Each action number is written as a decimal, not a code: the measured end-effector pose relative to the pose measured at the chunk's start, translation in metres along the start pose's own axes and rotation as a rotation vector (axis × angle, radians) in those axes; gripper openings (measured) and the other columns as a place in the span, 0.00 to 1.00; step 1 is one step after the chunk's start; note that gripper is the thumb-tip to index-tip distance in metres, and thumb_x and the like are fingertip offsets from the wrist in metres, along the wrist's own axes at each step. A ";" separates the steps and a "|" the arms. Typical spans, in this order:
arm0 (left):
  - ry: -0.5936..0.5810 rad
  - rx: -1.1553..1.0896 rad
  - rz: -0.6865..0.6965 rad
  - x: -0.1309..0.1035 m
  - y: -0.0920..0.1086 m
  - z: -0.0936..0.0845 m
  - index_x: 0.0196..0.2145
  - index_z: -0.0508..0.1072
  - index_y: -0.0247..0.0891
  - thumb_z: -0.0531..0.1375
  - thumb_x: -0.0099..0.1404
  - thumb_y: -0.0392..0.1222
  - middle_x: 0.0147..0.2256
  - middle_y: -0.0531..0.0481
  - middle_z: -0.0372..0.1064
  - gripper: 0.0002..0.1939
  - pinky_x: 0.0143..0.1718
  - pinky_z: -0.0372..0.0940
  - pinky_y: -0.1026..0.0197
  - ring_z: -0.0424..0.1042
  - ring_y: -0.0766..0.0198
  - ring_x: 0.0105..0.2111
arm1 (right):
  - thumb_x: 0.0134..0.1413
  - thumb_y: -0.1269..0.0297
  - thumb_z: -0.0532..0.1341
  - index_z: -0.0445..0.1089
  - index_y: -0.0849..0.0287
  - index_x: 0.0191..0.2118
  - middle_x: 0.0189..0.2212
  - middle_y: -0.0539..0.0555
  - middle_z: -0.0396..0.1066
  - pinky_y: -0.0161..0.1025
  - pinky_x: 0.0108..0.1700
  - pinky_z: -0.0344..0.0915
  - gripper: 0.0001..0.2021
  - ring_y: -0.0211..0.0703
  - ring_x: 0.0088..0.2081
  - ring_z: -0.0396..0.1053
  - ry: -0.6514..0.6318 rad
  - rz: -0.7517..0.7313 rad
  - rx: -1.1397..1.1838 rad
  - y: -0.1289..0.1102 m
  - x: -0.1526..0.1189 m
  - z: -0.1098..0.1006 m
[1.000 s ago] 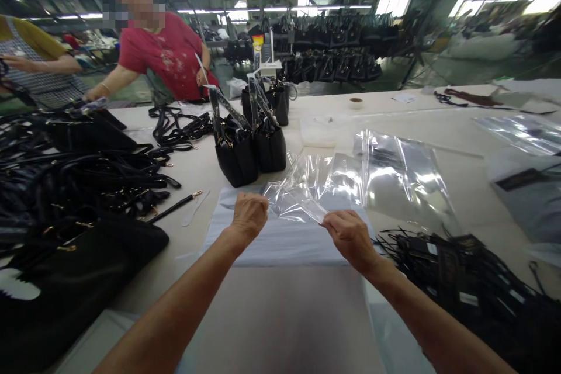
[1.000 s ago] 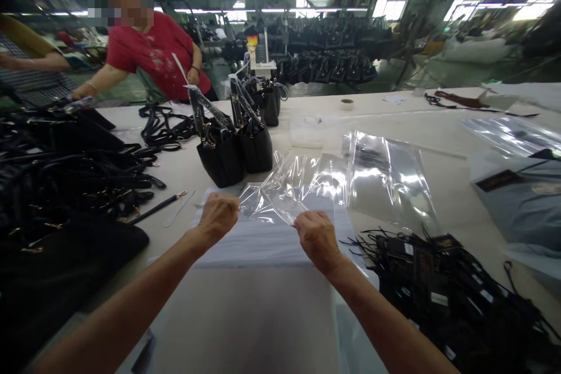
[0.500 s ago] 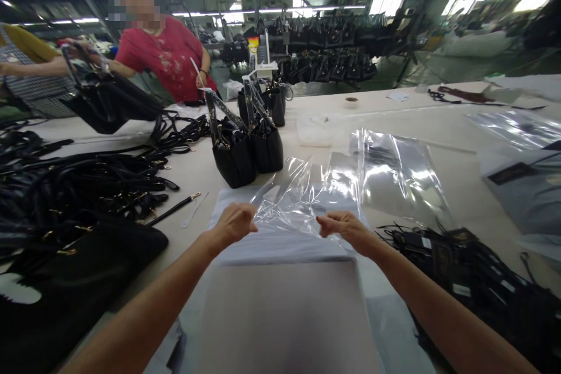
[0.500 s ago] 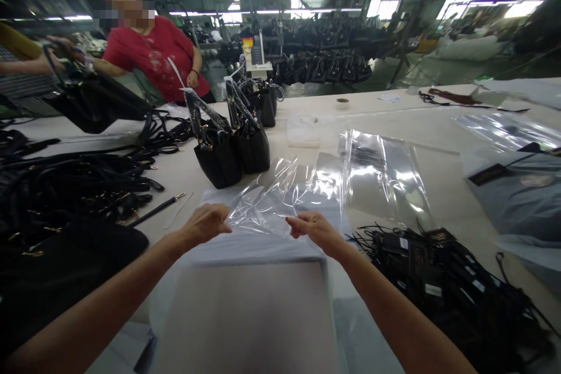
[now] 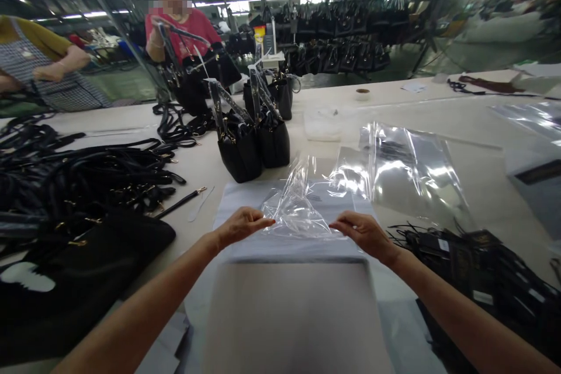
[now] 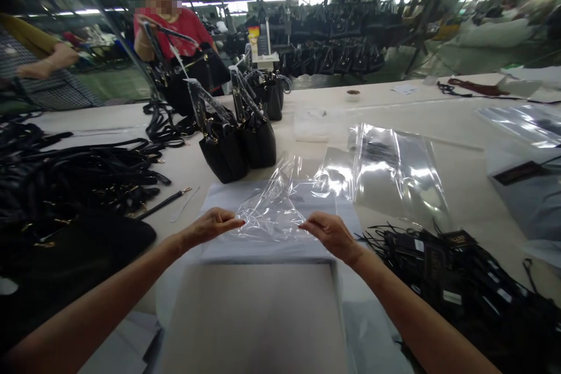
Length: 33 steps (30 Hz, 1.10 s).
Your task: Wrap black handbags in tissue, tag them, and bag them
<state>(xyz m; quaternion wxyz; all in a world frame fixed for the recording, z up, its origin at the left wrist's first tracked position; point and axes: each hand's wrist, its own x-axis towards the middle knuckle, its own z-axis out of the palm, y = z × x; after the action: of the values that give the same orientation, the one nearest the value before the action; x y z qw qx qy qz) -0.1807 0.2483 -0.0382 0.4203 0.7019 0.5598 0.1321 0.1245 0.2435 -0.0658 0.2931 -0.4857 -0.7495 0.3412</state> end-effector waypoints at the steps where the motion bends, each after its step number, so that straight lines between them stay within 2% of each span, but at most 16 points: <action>1: -0.001 0.017 -0.009 0.000 -0.002 -0.001 0.16 0.48 0.39 0.53 0.54 0.62 0.17 0.59 0.40 0.27 0.21 0.41 0.64 0.43 0.73 0.18 | 0.50 0.42 0.56 0.66 0.59 0.23 0.19 0.48 0.62 0.34 0.28 0.58 0.23 0.35 0.23 0.59 -0.010 0.065 0.090 -0.002 0.000 -0.001; 6: -0.044 0.126 -0.012 0.001 -0.012 -0.005 0.17 0.57 0.37 0.51 0.58 0.58 0.17 0.58 0.51 0.23 0.23 0.48 0.65 0.52 0.70 0.19 | 0.47 0.43 0.58 0.69 0.60 0.24 0.21 0.49 0.64 0.36 0.33 0.61 0.22 0.37 0.26 0.62 -0.040 0.251 0.387 -0.012 0.002 -0.002; 11: -0.023 0.439 0.076 -0.003 -0.014 -0.002 0.19 0.59 0.38 0.59 0.56 0.48 0.17 0.59 0.54 0.16 0.22 0.49 0.67 0.54 0.70 0.19 | 0.47 0.42 0.57 0.67 0.60 0.24 0.19 0.49 0.62 0.36 0.31 0.60 0.23 0.36 0.25 0.60 -0.031 0.284 0.370 -0.011 0.004 -0.003; 14: 0.117 0.663 0.135 -0.007 -0.009 0.005 0.20 0.61 0.37 0.57 0.59 0.40 0.19 0.56 0.59 0.12 0.24 0.51 0.66 0.60 0.68 0.21 | 0.52 0.44 0.53 0.67 0.59 0.25 0.20 0.49 0.63 0.37 0.32 0.60 0.22 0.38 0.26 0.62 -0.039 0.217 0.161 -0.014 0.004 -0.005; 18: 0.235 0.741 0.168 -0.006 0.003 0.019 0.23 0.64 0.37 0.52 0.63 0.37 0.21 0.50 0.64 0.11 0.30 0.56 0.62 0.66 0.63 0.26 | 0.56 0.50 0.55 0.70 0.59 0.34 0.32 0.54 0.71 0.41 0.39 0.61 0.17 0.43 0.34 0.68 -0.023 -0.028 -0.323 -0.043 0.013 0.006; 21: 0.280 0.850 0.304 -0.003 0.015 0.027 0.24 0.66 0.36 0.51 0.65 0.38 0.20 0.49 0.65 0.12 0.29 0.56 0.61 0.66 0.62 0.24 | 0.56 0.52 0.57 0.70 0.61 0.36 0.33 0.57 0.73 0.44 0.42 0.60 0.15 0.48 0.37 0.69 -0.027 -0.144 -0.605 -0.072 0.024 0.025; 24: 0.331 0.963 0.456 -0.002 0.022 0.031 0.25 0.66 0.36 0.50 0.66 0.38 0.20 0.50 0.66 0.12 0.27 0.54 0.62 0.66 0.63 0.22 | 0.55 0.58 0.60 0.70 0.60 0.35 0.32 0.56 0.73 0.41 0.39 0.61 0.10 0.47 0.36 0.70 -0.114 -0.134 -0.753 -0.087 0.033 0.041; 26: 0.364 1.019 0.493 -0.005 0.021 0.028 0.25 0.66 0.36 0.50 0.66 0.38 0.20 0.50 0.65 0.13 0.26 0.53 0.62 0.66 0.64 0.22 | 0.52 0.63 0.62 0.70 0.59 0.34 0.32 0.55 0.73 0.38 0.35 0.60 0.06 0.45 0.35 0.71 -0.168 -0.076 -0.799 -0.083 0.034 0.042; 28: 0.387 1.066 0.502 -0.011 0.015 0.021 0.24 0.65 0.36 0.49 0.67 0.38 0.19 0.51 0.63 0.14 0.25 0.52 0.62 0.65 0.65 0.21 | 0.52 0.65 0.62 0.70 0.58 0.34 0.32 0.54 0.73 0.36 0.33 0.59 0.04 0.44 0.34 0.71 -0.184 -0.009 -0.824 -0.068 0.030 0.033; 30: 0.382 1.095 0.512 -0.020 0.004 0.012 0.24 0.64 0.36 0.48 0.68 0.40 0.19 0.51 0.62 0.16 0.25 0.52 0.62 0.64 0.64 0.21 | 0.52 0.70 0.59 0.70 0.57 0.33 0.32 0.53 0.73 0.35 0.31 0.58 0.03 0.43 0.34 0.71 -0.164 0.063 -0.873 -0.044 0.020 0.017; 33: 0.300 1.111 0.521 -0.033 -0.017 -0.001 0.25 0.65 0.36 0.49 0.68 0.41 0.21 0.51 0.62 0.15 0.25 0.54 0.61 0.64 0.63 0.22 | 0.53 0.76 0.54 0.70 0.60 0.32 0.31 0.57 0.73 0.36 0.28 0.57 0.08 0.45 0.32 0.72 -0.123 0.191 -1.011 -0.001 -0.003 -0.010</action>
<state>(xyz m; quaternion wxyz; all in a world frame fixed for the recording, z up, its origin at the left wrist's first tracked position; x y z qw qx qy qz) -0.2039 0.2192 -0.0402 -0.1359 0.9024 0.4085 0.0164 0.1329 0.2429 -0.0594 -0.0552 -0.6119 -0.7889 -0.0106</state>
